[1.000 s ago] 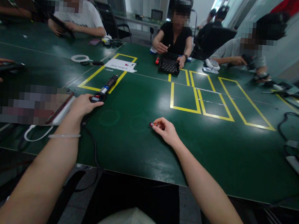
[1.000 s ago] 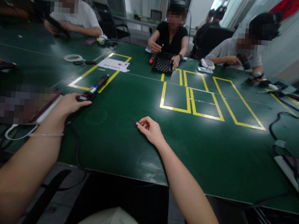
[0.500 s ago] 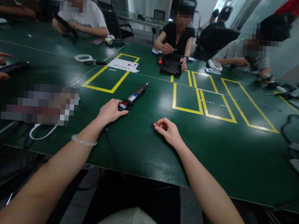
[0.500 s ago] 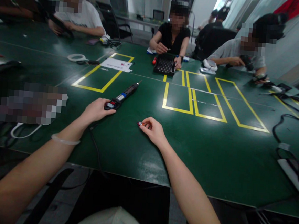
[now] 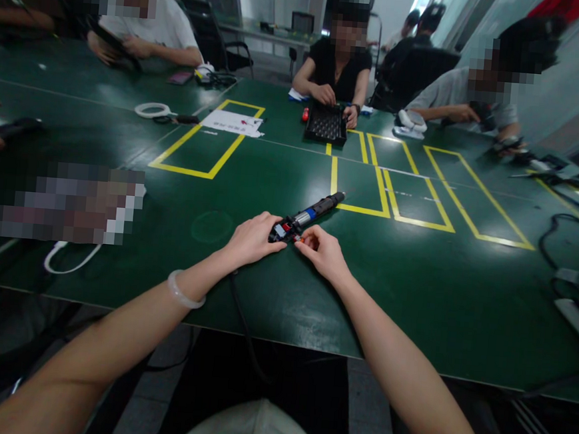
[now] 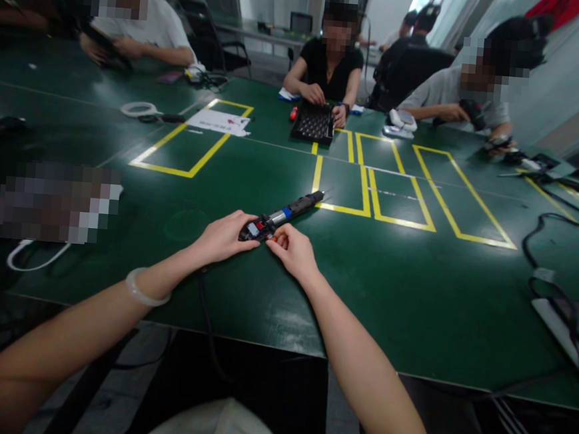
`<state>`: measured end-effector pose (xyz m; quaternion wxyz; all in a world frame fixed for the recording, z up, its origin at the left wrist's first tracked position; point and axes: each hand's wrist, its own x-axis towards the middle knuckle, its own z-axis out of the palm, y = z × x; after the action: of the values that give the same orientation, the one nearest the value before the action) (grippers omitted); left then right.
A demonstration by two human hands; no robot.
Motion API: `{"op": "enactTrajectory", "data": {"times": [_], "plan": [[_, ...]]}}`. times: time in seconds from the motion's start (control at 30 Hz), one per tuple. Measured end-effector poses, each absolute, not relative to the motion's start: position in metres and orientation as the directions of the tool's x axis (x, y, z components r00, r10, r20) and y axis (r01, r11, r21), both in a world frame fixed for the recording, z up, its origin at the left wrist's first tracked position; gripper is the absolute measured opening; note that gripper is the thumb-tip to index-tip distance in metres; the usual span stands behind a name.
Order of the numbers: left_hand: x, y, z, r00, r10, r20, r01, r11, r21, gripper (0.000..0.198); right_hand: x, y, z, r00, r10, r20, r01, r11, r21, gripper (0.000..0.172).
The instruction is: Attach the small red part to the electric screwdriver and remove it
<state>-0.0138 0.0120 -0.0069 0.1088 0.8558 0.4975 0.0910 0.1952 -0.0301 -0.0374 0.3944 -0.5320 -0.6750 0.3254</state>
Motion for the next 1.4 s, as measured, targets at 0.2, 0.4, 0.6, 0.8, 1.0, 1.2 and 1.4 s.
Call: {"op": "enactTrajectory", "data": {"times": [0.2,0.4,0.6,0.8,1.0,1.2,1.4], "plan": [[-0.007,0.004,-0.002,0.541,0.841,0.014,0.798,-0.519,0.308,0.057,0.194,-0.03,-0.033,-0.147,0.973,0.178,0.66,0.231,-0.715,0.022],[-0.007,0.004,-0.003,0.554,0.833,0.018,0.788,-0.531,0.311,0.055,0.194,-0.029,-0.038,-0.178,0.961,0.211,0.682,0.275,-0.677,0.017],[-0.007,0.003,-0.003,0.555,0.831,0.03,0.784,-0.535,0.316,0.053,0.194,-0.031,-0.037,-0.252,0.932,0.261,0.67,0.363,-0.648,0.008],[0.0,0.003,-0.005,0.522,0.851,0.057,0.815,-0.517,0.264,0.056,0.196,-0.031,-0.036,-0.241,0.934,0.264,0.661,0.357,-0.66,0.007],[0.007,0.004,-0.007,0.501,0.863,0.063,0.837,-0.501,0.221,0.053,0.196,-0.031,-0.037,-0.261,0.914,0.31,0.643,0.405,-0.651,0.008],[-0.001,0.013,-0.004,0.495,0.868,0.05,0.846,-0.494,0.199,0.051,0.196,-0.032,-0.038,-0.273,0.91,0.313,0.625,0.415,-0.661,0.014],[-0.02,0.025,-0.003,0.475,0.879,0.042,0.866,-0.475,0.16,0.057,0.2,-0.034,-0.032,-0.253,0.917,0.308,0.614,0.398,-0.681,0.012]]}}
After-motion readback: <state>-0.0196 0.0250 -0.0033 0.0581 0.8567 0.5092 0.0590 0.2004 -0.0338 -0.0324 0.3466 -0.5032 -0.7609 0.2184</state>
